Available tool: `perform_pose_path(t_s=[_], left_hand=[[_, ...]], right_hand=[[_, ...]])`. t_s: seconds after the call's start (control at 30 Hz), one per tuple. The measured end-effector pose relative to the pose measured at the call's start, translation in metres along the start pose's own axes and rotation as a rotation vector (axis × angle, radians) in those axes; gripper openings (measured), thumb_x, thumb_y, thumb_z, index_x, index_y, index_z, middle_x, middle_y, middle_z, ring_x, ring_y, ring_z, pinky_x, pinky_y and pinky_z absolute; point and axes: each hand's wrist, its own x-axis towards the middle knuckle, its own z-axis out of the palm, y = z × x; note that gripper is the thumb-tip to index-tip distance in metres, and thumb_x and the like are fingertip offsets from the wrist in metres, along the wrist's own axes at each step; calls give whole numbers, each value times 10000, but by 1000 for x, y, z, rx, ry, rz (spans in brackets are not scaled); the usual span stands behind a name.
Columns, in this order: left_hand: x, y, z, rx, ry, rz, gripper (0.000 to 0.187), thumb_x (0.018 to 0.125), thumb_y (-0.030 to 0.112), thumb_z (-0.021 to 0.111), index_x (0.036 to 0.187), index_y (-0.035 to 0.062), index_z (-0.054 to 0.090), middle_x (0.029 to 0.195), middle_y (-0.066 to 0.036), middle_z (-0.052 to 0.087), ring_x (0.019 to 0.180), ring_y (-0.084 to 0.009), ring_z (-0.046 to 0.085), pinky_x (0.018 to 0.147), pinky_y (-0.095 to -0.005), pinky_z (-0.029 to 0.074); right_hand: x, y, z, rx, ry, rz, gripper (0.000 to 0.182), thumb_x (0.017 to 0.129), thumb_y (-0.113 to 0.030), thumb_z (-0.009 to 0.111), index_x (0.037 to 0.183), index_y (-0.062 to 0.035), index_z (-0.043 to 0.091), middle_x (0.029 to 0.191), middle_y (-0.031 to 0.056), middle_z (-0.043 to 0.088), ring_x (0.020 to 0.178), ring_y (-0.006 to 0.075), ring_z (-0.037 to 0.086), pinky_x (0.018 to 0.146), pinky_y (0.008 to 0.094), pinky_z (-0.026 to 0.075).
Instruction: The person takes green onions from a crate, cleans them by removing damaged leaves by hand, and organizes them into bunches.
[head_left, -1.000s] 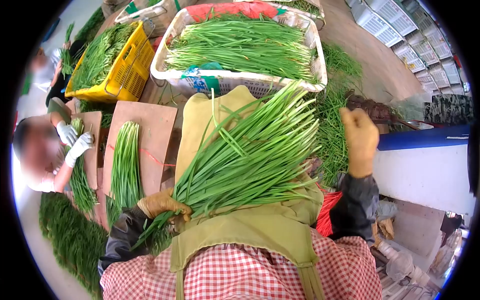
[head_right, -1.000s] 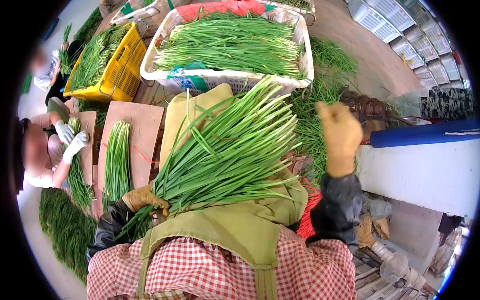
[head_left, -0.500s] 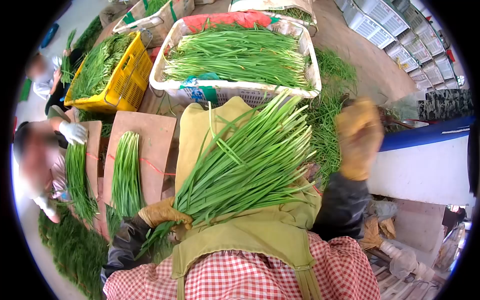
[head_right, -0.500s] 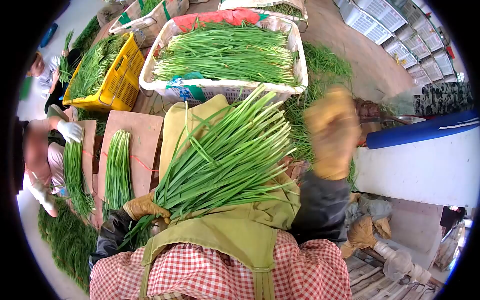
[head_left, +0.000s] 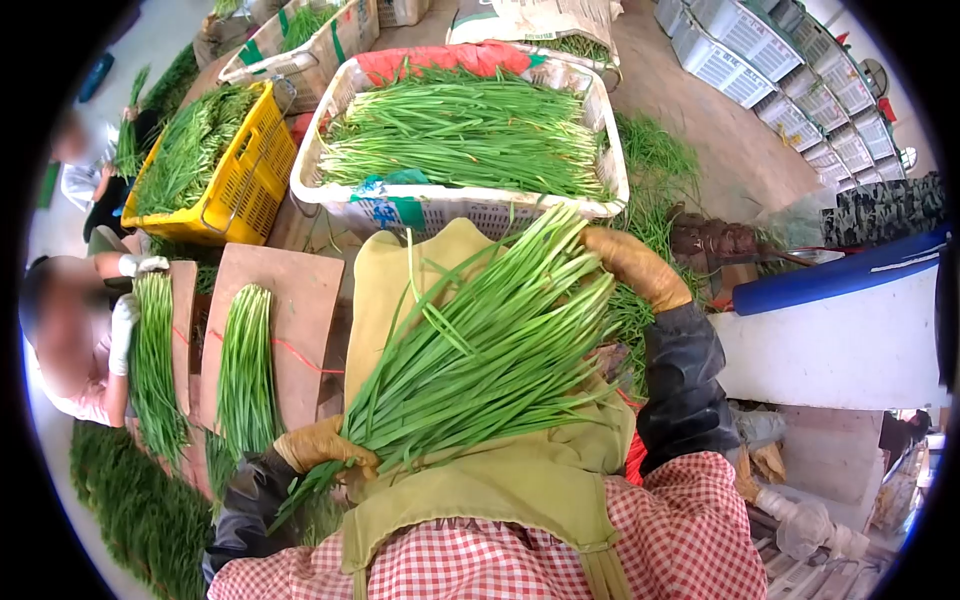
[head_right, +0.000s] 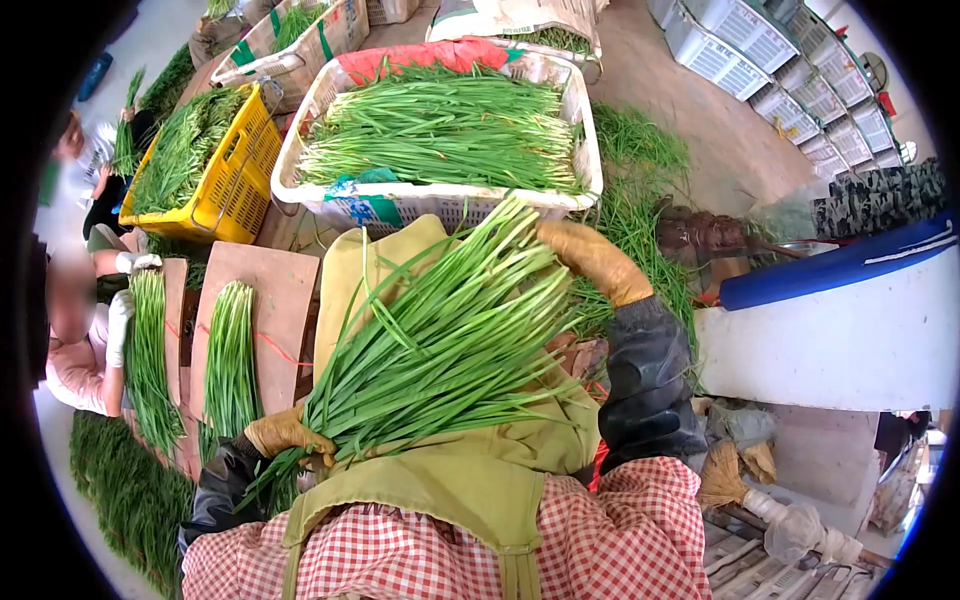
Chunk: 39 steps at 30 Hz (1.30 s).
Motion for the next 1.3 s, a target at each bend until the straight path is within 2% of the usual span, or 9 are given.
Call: perform_pose_path(t_s=[0.17,0.3,0.5,0.73,0.93,1.13,1.17,1.23,1.3], left_hand=[[1,5,-10,-84,-143,12,201,840,162,745,929,-12,698,828,-84,707,625,-111,611,533,-226,463],[0,21,-10,64,-108,7,174,862,157,699,894,-12,722,741,-58,669,554,-100,536,514,-243,421],[9,-2,-26,-205,-142,-86,144,885,102,650,892,-18,730,728,-97,654,527,-108,510,523,-260,414],[7,12,-4,-150,-109,32,206,830,138,738,876,-61,708,769,-137,693,526,-111,529,485,-241,415],[1,16,7,-92,0,-38,250,831,182,750,931,-42,701,844,-148,719,636,-128,643,505,-215,465],[7,4,-7,-121,-13,-76,239,826,181,748,875,-50,714,854,-163,716,577,-124,589,543,-266,487],[8,0,-10,-168,-34,-86,225,823,168,744,862,-52,716,850,-165,714,562,-125,573,543,-272,483],[9,-5,-13,-213,-58,-90,212,820,155,739,849,-54,717,847,-168,712,547,-127,557,543,-279,479],[12,-7,-15,-294,-81,-74,181,815,120,724,849,-58,713,842,-173,709,541,-128,555,514,-276,452]], right_hand=[[-29,-23,10,64,133,29,521,863,-356,717,1233,-9,596,1141,54,623,1028,158,585,871,300,482],[-14,5,-19,469,27,-152,226,933,-235,630,1061,-51,659,551,-92,334,431,45,260,406,233,189],[-25,9,-47,-50,803,-112,194,924,-240,604,994,-82,691,617,-73,478,507,26,380,453,199,271],[-58,-56,102,-706,528,-174,457,871,-520,628,839,-64,651,686,129,635,636,315,627,626,411,497],[-38,-50,151,-872,612,-467,227,900,-281,591,851,-66,643,692,147,632,603,291,632,548,408,506],[-97,-108,125,129,-801,-368,180,916,-212,567,825,-101,677,739,-8,626,540,140,525,503,263,420],[-83,-87,104,259,-650,-791,191,924,-202,567,803,-94,668,723,-5,608,542,112,503,505,251,405],[-95,-71,65,755,-129,-793,209,924,-173,589,751,-76,656,701,10,589,556,73,484,530,235,394],[-78,-68,18,252,351,-493,263,895,-280,643,787,-43,684,753,57,643,619,170,581,586,286,455]])
